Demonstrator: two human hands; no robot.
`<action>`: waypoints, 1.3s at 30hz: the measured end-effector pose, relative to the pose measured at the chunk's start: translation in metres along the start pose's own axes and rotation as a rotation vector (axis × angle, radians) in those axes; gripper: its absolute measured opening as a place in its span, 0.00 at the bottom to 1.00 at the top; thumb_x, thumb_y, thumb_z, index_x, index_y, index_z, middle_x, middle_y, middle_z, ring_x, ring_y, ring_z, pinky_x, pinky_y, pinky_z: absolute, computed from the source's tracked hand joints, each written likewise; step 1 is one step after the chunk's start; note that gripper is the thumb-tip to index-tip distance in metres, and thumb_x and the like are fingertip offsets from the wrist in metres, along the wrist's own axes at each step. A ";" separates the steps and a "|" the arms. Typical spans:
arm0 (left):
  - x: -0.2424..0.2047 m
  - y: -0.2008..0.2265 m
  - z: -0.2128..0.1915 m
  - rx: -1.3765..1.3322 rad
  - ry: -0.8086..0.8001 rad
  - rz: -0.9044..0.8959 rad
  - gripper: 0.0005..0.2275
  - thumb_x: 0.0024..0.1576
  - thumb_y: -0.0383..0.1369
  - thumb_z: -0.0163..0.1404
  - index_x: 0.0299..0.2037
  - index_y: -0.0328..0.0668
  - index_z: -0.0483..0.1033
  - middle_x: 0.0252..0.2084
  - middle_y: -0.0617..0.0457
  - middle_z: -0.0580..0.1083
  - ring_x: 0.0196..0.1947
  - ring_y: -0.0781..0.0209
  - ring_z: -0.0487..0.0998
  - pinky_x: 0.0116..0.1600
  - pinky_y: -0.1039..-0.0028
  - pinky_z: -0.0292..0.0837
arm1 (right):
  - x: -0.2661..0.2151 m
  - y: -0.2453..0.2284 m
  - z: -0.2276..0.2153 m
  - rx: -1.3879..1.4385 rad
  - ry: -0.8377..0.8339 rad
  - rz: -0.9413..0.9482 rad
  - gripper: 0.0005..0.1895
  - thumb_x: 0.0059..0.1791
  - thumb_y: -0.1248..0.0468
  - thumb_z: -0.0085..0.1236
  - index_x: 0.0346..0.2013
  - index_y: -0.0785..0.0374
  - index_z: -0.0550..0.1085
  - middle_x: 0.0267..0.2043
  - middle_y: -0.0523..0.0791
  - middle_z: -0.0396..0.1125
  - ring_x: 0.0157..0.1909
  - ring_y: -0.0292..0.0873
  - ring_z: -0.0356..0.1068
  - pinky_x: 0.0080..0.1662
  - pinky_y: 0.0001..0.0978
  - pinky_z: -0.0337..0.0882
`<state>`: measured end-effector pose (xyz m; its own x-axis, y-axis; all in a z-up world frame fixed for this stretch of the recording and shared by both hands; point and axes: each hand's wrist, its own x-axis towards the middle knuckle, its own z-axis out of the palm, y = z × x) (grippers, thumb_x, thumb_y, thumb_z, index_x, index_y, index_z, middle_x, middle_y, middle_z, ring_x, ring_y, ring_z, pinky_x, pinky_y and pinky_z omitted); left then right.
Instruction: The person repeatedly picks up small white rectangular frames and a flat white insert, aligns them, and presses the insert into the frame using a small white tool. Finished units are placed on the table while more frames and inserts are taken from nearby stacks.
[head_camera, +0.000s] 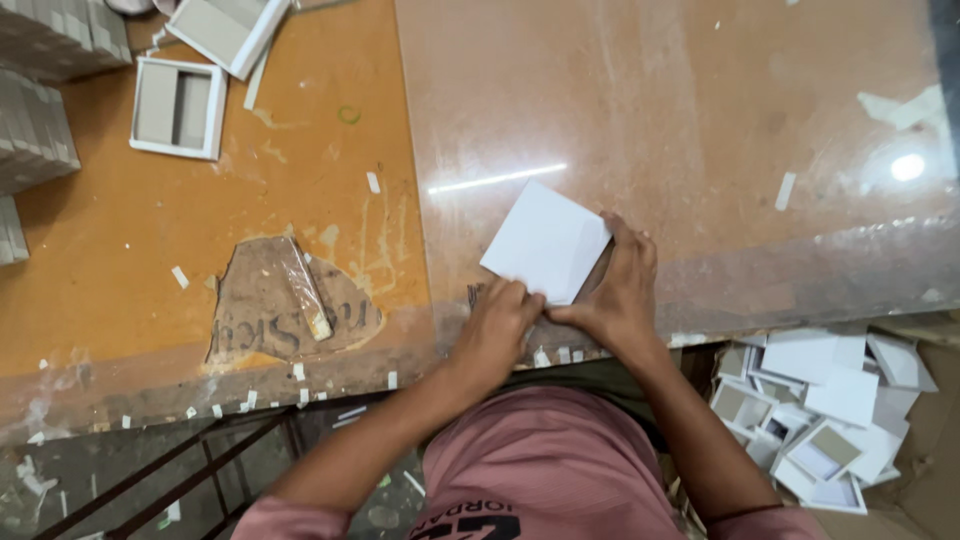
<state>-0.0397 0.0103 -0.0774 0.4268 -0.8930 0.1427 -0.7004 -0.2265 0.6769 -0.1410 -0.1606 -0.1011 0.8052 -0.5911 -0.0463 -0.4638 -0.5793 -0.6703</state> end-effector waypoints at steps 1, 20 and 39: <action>-0.003 0.006 -0.007 -0.010 0.044 -0.010 0.13 0.52 0.19 0.50 0.47 0.27 0.77 0.40 0.39 0.71 0.46 0.41 0.71 0.51 0.56 0.68 | 0.001 -0.002 -0.002 0.003 0.005 -0.029 0.72 0.18 0.53 0.83 0.70 0.68 0.53 0.69 0.57 0.55 0.71 0.65 0.47 0.70 0.57 0.50; 0.053 -0.008 0.027 0.210 -0.170 0.283 0.12 0.50 0.29 0.54 0.43 0.37 0.81 0.37 0.54 0.72 0.43 0.58 0.72 0.46 0.65 0.63 | 0.002 0.007 -0.009 -0.047 0.051 -0.172 0.81 0.16 0.51 0.85 0.73 0.63 0.43 0.71 0.67 0.48 0.70 0.70 0.45 0.64 0.64 0.54; -0.051 -0.072 -0.024 0.381 0.233 0.111 0.17 0.49 0.24 0.53 0.50 0.32 0.77 0.35 0.50 0.70 0.37 0.52 0.71 0.44 0.62 0.65 | -0.119 0.107 -0.191 -0.448 0.364 0.252 0.42 0.44 0.54 0.75 0.62 0.73 0.63 0.59 0.54 0.62 0.62 0.53 0.64 0.64 0.45 0.66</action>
<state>0.0024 0.0817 -0.1164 0.4242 -0.8186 0.3873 -0.8909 -0.3005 0.3406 -0.3574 -0.2596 -0.0261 0.5107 -0.8474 0.1456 -0.7960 -0.5300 -0.2925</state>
